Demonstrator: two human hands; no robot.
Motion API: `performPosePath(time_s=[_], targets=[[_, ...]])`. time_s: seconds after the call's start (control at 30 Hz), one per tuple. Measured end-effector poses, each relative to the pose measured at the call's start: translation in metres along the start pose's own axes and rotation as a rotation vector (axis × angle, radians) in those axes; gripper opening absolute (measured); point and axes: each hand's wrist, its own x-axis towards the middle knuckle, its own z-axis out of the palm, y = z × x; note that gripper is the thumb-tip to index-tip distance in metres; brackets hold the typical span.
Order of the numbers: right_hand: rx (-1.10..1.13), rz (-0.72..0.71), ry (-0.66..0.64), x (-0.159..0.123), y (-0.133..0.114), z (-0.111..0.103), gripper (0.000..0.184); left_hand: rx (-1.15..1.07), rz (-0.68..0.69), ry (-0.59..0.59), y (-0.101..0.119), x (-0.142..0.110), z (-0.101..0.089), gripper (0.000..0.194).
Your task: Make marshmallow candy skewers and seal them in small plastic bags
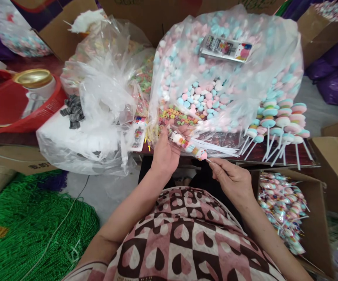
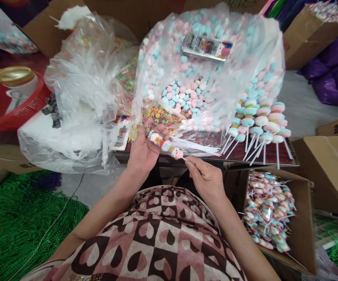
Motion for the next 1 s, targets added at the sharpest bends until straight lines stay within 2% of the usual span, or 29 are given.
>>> performPosePath(time_s=[0.2, 0.33, 0.53, 0.73, 0.87, 1.0], targets=[[-0.091, -0.014, -0.017, 0.000, 0.001, 0.001, 0.026, 0.069, -0.023, -0.109, -0.014, -0.013, 0.001, 0.037], [0.039, 0.071, -0.113, -0.003, -0.003, 0.012, 0.028, 0.087, -0.019, -0.146, -0.019, -0.021, 0.006, 0.038], [0.264, 0.237, -0.123, -0.002, -0.011, 0.025, 0.031, 0.132, 0.013, -0.139, -0.019, -0.026, 0.012, 0.034], [0.227, 0.252, -0.148, -0.001, -0.014, 0.017, 0.028, 0.129, 0.056, -0.110, -0.009, -0.021, 0.014, 0.031], [0.337, 0.299, -0.166, -0.002, -0.020, 0.023, 0.030, 0.158, -0.105, -0.178, -0.017, -0.029, 0.013, 0.034], [0.690, 0.490, -0.190, -0.004, -0.022, 0.033, 0.032, 0.200, -0.187, -0.275, -0.024, -0.035, 0.007, 0.035]])
